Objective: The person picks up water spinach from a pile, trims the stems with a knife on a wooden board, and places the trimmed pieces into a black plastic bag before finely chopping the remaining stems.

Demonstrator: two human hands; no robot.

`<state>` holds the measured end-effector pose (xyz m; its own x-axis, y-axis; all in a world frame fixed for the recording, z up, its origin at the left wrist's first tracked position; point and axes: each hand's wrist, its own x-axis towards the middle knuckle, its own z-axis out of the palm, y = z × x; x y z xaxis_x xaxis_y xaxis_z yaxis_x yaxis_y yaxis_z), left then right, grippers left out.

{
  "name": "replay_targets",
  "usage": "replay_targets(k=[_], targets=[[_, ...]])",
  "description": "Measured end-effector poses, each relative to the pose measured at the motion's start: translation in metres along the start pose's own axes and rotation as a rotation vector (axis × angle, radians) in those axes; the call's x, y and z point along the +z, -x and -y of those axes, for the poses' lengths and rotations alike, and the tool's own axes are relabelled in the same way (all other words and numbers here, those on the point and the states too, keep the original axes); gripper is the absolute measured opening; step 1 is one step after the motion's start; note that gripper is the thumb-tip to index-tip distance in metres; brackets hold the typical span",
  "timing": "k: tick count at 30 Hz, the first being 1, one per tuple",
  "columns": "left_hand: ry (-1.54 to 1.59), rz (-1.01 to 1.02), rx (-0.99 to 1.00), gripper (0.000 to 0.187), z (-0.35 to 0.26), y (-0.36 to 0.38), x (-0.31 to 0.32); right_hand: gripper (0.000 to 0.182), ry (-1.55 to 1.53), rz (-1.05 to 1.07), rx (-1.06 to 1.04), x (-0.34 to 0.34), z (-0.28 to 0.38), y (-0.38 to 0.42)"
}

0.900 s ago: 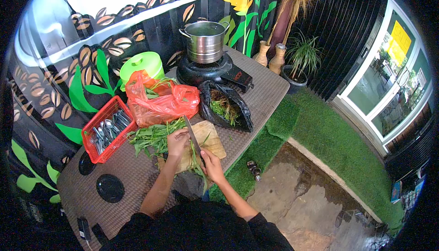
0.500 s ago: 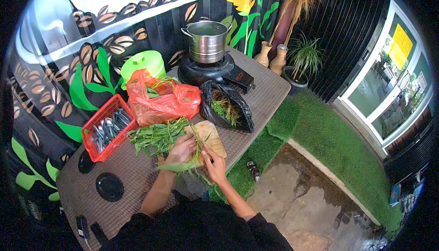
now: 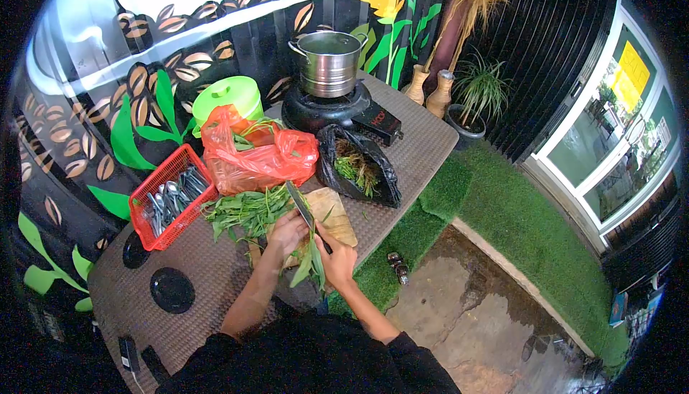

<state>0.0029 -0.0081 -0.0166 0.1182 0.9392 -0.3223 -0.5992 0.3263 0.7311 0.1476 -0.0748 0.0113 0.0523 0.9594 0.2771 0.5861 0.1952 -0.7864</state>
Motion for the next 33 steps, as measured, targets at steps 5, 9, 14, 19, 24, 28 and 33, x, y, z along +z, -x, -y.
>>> replay_targets(k=[5,9,14,19,24,28,33], targets=[[0.127,0.221,0.026,0.021,0.020,-0.036,-0.039,0.029,0.026,-0.128,-0.063,0.005,0.010,0.000],[0.071,0.075,0.041,0.025,0.005,-0.016,-0.021,0.030,0.107,-0.204,-0.080,0.012,-0.002,-0.007],[-0.064,-0.148,0.134,0.027,-0.024,0.011,-0.017,0.030,-0.487,0.160,0.231,0.016,-0.033,-0.040],[-0.102,-0.074,0.292,0.022,-0.044,0.023,-0.005,0.034,-1.272,0.620,0.768,0.025,-0.008,-0.044],[-0.206,-0.129,0.347,0.021,-0.058,0.025,-0.002,0.031,-0.858,0.614,0.695,0.016,-0.012,-0.040],[-0.173,-0.169,0.382,0.020,-0.058,0.023,0.002,0.029,-0.326,-0.009,0.048,0.005,-0.005,-0.035],[-0.187,-0.137,0.433,0.023,-0.050,0.011,0.004,0.026,-0.468,0.094,0.049,-0.017,0.022,-0.004]])
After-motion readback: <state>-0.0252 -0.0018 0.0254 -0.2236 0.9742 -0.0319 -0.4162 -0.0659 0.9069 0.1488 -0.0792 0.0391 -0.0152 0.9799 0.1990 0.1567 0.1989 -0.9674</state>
